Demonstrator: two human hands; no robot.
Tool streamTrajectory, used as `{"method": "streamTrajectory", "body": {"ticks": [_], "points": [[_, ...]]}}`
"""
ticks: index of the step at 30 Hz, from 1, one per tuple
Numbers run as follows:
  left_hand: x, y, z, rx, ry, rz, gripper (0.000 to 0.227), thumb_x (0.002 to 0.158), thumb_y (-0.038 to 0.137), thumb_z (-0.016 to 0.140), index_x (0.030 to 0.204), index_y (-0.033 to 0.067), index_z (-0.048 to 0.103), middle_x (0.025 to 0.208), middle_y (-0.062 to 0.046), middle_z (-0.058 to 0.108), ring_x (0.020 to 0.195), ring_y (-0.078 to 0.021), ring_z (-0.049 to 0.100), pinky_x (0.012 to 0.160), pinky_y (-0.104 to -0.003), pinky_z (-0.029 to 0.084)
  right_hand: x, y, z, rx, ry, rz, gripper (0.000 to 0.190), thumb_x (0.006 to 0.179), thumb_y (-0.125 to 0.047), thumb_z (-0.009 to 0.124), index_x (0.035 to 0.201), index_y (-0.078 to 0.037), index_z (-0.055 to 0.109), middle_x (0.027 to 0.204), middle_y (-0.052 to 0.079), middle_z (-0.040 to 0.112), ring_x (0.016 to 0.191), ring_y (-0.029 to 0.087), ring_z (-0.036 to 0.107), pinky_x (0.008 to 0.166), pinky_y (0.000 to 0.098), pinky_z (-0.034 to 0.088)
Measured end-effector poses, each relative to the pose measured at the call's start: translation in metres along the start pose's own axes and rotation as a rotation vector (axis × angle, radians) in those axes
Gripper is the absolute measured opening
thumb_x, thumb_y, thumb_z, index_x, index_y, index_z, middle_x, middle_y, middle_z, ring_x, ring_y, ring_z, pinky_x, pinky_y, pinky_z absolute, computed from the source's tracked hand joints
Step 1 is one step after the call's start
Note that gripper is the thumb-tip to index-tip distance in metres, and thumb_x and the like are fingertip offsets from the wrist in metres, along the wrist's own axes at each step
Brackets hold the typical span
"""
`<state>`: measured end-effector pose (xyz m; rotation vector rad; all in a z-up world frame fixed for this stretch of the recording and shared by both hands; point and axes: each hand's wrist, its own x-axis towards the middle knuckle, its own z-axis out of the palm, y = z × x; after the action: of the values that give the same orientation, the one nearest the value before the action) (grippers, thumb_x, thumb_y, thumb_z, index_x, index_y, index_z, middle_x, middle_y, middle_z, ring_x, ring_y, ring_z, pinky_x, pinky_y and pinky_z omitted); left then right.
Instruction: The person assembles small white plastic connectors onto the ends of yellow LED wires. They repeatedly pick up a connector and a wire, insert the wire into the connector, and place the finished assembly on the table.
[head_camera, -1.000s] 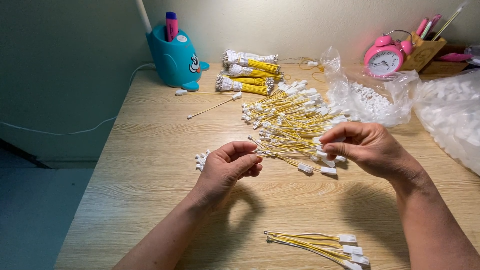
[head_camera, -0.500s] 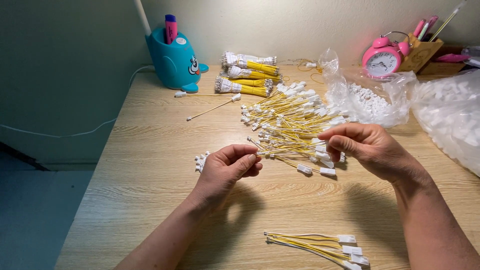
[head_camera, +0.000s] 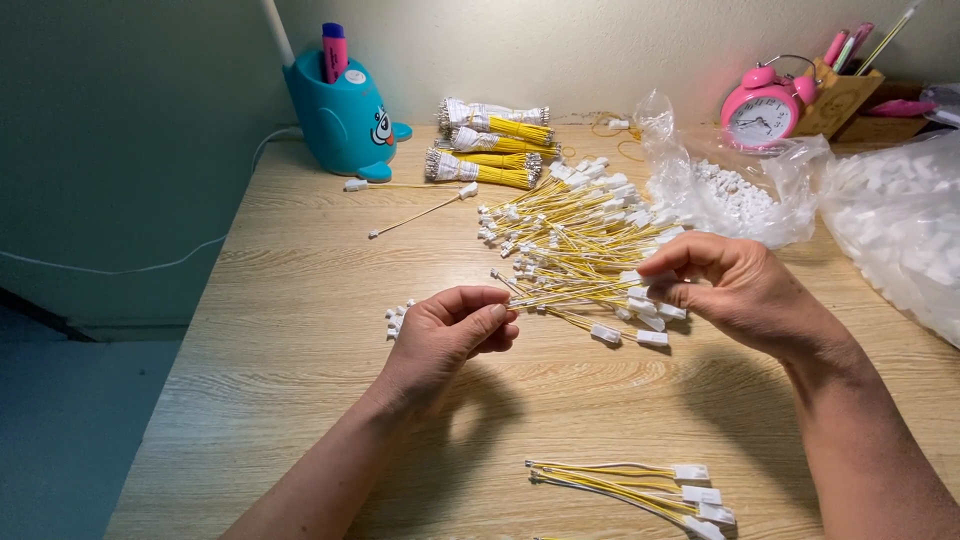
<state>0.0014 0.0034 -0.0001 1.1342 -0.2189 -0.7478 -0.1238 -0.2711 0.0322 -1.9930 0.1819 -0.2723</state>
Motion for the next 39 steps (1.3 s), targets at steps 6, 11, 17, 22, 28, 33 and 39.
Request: {"method": "streamTrajectory", "body": {"ticks": [6,11,17,22,28,33,39], "points": [[0.005,-0.007,-0.003,0.003,-0.019,-0.007,0.021,0.082,0.002,0.070,0.102,-0.0041,0.069,0.083,-0.018,0.071,0.073,-0.0246,0.069,0.073,-0.033,0.059,0.005,0.001,0.006,-0.201,0.086,0.012,0.042,0.076,0.002,0.074,0.117,-0.007,0.072,0.096,0.002,0.066,0.085,0.009,0.059,0.079,0.0206,0.046],[0.003,-0.004,0.000,-0.002,0.026,-0.038,0.024,0.080,-0.001,0.070,0.104,-0.0044,0.069,0.084,-0.019,0.071,0.073,-0.0256,0.068,0.073,-0.035,0.060,0.006,0.001,0.009,-0.353,0.090,-0.108,0.038,0.076,-0.002,0.076,0.112,-0.009,0.074,0.090,0.002,0.067,0.079,0.010,0.061,0.074,0.0210,0.046],[0.006,-0.005,-0.002,-0.064,0.056,-0.038,0.032,0.079,-0.002,0.071,0.110,-0.0009,0.063,0.080,-0.021,0.070,0.069,-0.0261,0.067,0.068,-0.036,0.058,0.005,0.001,0.009,-0.265,0.119,-0.057,0.043,0.072,0.002,0.078,0.113,-0.009,0.072,0.093,0.005,0.072,0.082,0.009,0.064,0.076,0.0204,0.051],[0.008,-0.007,-0.004,-0.067,0.074,-0.051,0.033,0.077,-0.002,0.073,0.109,0.0005,0.062,0.076,-0.019,0.068,0.068,-0.0265,0.068,0.067,-0.036,0.059,0.006,0.000,0.011,-0.228,0.127,0.031,0.047,0.072,0.003,0.078,0.116,-0.010,0.071,0.093,0.007,0.073,0.084,0.010,0.064,0.076,0.0214,0.051],[0.010,-0.008,-0.005,-0.075,0.064,-0.068,0.032,0.081,-0.001,0.070,0.111,0.0003,0.061,0.083,-0.021,0.070,0.071,-0.0251,0.067,0.067,-0.035,0.058,0.006,0.002,0.014,-0.253,0.132,0.038,0.043,0.073,0.001,0.078,0.114,-0.010,0.073,0.094,0.005,0.074,0.086,0.010,0.064,0.081,0.0211,0.049],[0.010,-0.011,-0.001,0.037,0.044,-0.103,0.046,0.079,0.007,0.071,0.122,0.0003,0.059,0.085,-0.017,0.066,0.076,-0.0214,0.068,0.073,-0.031,0.060,0.010,0.015,0.015,-0.279,0.188,-0.059,0.025,0.077,0.001,0.077,0.101,-0.008,0.074,0.095,0.002,0.071,0.083,0.008,0.060,0.077,0.0201,0.048],[0.005,-0.012,0.000,0.043,0.019,-0.123,0.057,0.074,0.012,0.074,0.127,0.0074,0.053,0.090,-0.015,0.069,0.070,-0.0208,0.069,0.068,-0.030,0.060,0.003,0.025,-0.002,-0.547,0.163,-0.297,0.035,0.085,0.000,0.076,0.119,0.001,0.067,0.124,0.019,0.063,0.116,0.026,0.058,0.104,0.0358,0.043]]}}
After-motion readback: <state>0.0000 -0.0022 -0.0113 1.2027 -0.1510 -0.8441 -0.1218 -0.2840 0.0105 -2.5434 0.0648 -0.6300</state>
